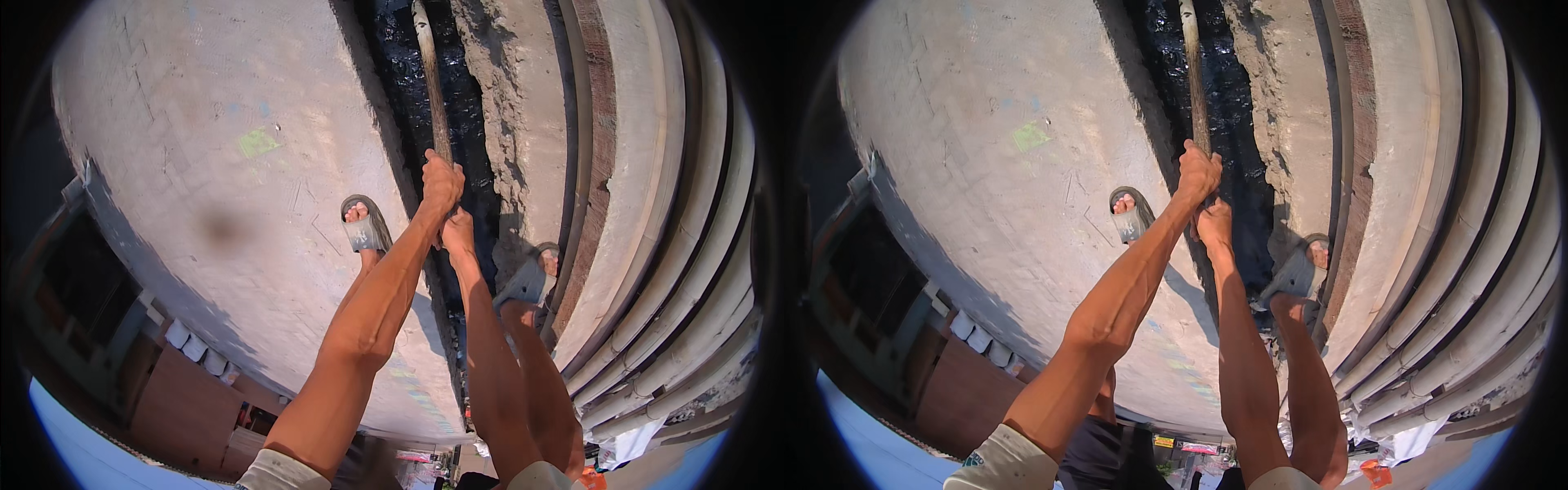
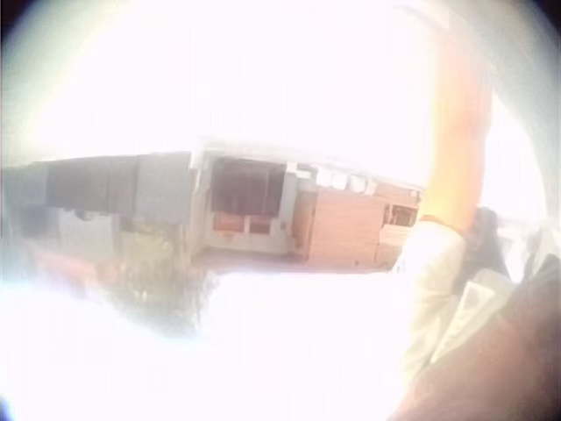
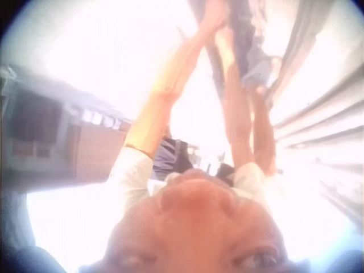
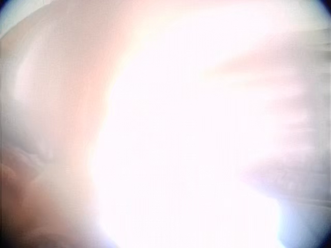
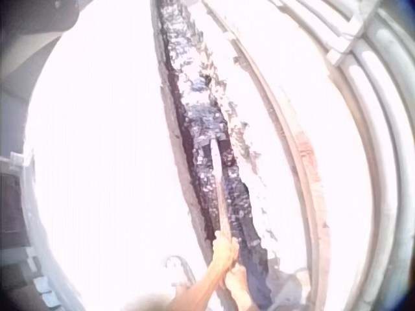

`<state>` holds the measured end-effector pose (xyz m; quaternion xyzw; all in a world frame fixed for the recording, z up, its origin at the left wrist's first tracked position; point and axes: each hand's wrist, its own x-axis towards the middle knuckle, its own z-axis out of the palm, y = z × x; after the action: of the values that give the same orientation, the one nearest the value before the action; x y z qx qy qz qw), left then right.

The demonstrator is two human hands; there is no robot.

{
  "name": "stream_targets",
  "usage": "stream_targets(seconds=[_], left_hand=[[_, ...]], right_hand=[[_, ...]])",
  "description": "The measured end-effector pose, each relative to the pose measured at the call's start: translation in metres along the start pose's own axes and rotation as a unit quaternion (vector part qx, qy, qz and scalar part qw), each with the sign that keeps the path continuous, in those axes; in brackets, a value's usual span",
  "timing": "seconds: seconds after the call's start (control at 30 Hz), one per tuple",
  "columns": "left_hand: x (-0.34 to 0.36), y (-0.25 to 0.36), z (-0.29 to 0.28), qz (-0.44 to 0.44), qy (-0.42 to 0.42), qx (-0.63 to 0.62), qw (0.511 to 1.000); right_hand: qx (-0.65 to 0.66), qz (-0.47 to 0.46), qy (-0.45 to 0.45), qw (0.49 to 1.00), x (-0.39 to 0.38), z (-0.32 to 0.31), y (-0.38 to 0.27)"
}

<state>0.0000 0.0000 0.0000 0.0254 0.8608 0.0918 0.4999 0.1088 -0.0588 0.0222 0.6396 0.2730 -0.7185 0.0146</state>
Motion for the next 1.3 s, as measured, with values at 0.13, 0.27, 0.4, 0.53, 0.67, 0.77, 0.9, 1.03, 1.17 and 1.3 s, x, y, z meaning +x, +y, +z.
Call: stream_targets(seconds=[0.13, 0.27, 0.4, 0.53, 0.67, 0.77, 0.9, 1.03, 1.17, 1.3], left_hand=[[-0.035, -0.054, 0.029, -0.056, -0.067, -0.099, 0.991], [-0.097, -0.104, 0.052, -0.117, -0.169, -0.099, 0.974], [-0.091, -0.16, 0.091, -0.172, -0.191, -0.276, 0.926], [-0.135, -0.227, 0.137, -0.246, -0.22, -0.322, 0.887], [-0.219, -0.298, 0.161, -0.211, -0.186, -0.256, 0.925], [-0.258, -0.284, 0.135, -0.205, -0.172, -0.255, 0.929], [-0.179, -0.205, 0.082, -0.125, -0.102, -0.325, 0.932], [-0.041, -0.087, 0.007, -0.007, -0.007, -0.293, 0.956], [0.115, 0.011, -0.067, 0.137, 0.132, -0.197, 0.962], [0.201, 0.128, -0.112, 0.182, 0.076, -0.172, 0.965]], right_hand=[[-0.049, 0.037, -0.003, 0.998, -0.052, -0.03, 0.043], [0.014, 0.102, 0.012, 0.995, -0.126, -0.061, 0.113], [-0.079, 0.119, 0.032, 0.989, -0.214, -0.078, 0.134], [-0.096, 0.22, 0.083, 0.967, -0.297, -0.096, 0.188], [-0.153, 0.25, 0.088, 0.952, -0.382, -0.108, 0.215], [-0.184, 0.231, 0.086, 0.951, -0.391, -0.116, 0.222], [-0.182, 0.153, 0.065, 0.969, -0.3, -0.11, 0.213], [-0.119, 0.028, -0.006, 0.992, -0.107, -0.018, 0.067], [-0.151, -0.141, -0.05, 0.977, 0.066, 0.077, -0.079], [-0.173, -0.177, -0.084, 0.965, 0.192, 0.106, -0.198]])
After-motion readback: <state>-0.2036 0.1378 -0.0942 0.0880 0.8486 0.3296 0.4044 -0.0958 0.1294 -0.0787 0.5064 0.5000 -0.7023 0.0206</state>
